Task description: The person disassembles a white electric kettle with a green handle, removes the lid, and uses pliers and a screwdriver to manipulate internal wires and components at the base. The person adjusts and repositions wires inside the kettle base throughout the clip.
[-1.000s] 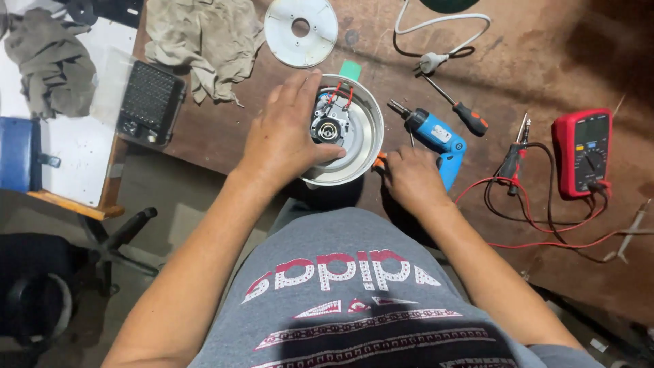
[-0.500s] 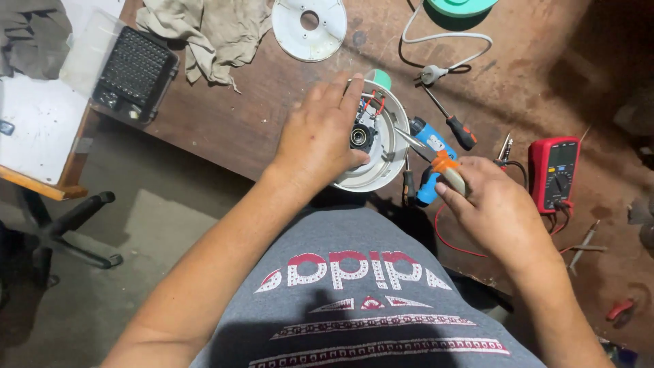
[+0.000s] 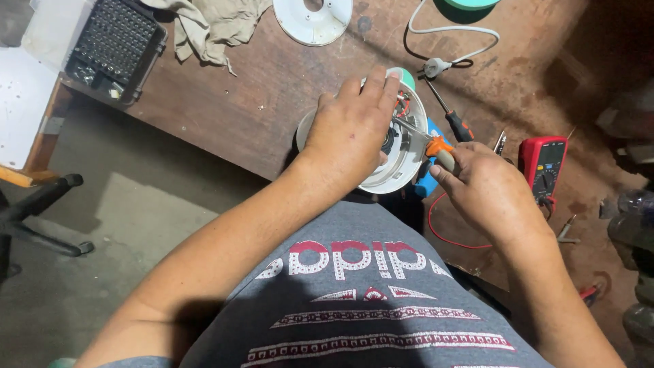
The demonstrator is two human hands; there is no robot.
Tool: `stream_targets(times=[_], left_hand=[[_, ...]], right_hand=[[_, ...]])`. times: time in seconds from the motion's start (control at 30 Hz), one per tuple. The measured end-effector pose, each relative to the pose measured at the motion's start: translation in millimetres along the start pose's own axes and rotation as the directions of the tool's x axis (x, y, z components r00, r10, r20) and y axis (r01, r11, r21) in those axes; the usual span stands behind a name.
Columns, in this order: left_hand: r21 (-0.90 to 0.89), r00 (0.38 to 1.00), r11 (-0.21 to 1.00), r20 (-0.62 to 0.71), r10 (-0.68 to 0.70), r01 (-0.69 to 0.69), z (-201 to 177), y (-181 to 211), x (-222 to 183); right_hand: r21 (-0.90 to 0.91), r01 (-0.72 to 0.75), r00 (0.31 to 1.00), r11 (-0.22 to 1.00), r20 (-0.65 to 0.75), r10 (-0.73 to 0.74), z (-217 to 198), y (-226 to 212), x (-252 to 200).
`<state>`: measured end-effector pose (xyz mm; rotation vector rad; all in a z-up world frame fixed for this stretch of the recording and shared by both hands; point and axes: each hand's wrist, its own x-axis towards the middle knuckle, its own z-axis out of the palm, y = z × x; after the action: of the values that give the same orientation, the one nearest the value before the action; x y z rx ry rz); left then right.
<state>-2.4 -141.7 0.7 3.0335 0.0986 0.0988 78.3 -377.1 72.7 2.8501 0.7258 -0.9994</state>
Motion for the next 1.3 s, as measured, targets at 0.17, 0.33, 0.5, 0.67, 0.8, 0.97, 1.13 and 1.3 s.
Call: stream_targets(times=[0.17, 0.33, 0.5, 0.67, 0.8, 0.97, 1.13, 1.3], left_hand=[[0.001, 1.0, 1.0, 0.003, 0.014, -0.014, 0.8, -2.6, 1.3], [-0.001, 1.0, 1.0, -0.009, 0.03, -0.03, -0.5, -3.0, 2.4], [0.0, 0.999, 1.0, -0.013, 0.031, -0.031, -1.1, -6.1, 3.3], [-0.015, 0.999, 0.999, -0.007, 0.04, -0.04, -0.1, -8.4, 5.2], [0.013, 0.999, 1.0, -0.037, 0.028, -0.027, -1.2, -9.3, 5.5], [-0.06, 0.999, 0.998, -0.016, 0.031, -0.032, 2.6, -14.1, 8.7], [-0.045, 1.0, 0.999, 0.019, 0.017, -0.017, 5.6, -13.9, 11.3], [-0.041, 1.0, 0.999, -0.009, -0.001, 0.001, 10.9, -14.1, 9.8]], right_hand=[[0.034, 0.096, 0.995, 0.995, -0.021, -0.096, 7.8, 10.3, -3.5], [0.037, 0.051, 0.998, 0.998, -0.043, -0.049, 17.9, 16.1, 1.5], [0.062, -0.013, 0.998, 0.998, 0.067, 0.009, -1.4, 2.4, 4.2], [0.046, 0.156, 0.985, 0.987, 0.066, -0.159, 0.2, 21.4, 13.9], [-0.014, 0.113, 0.992, 0.994, 0.064, -0.112, -0.4, 14.2, 14.3], [-0.232, 0.14, 0.982, 0.963, -0.096, -0.166, 31.5, 23.9, 10.9], [-0.616, 0.081, 0.896, 0.784, -0.299, -0.327, 56.4, 11.6, 0.0], [-0.414, 0.183, 0.928, 0.892, -0.228, -0.296, 52.0, 23.8, 10.8]])
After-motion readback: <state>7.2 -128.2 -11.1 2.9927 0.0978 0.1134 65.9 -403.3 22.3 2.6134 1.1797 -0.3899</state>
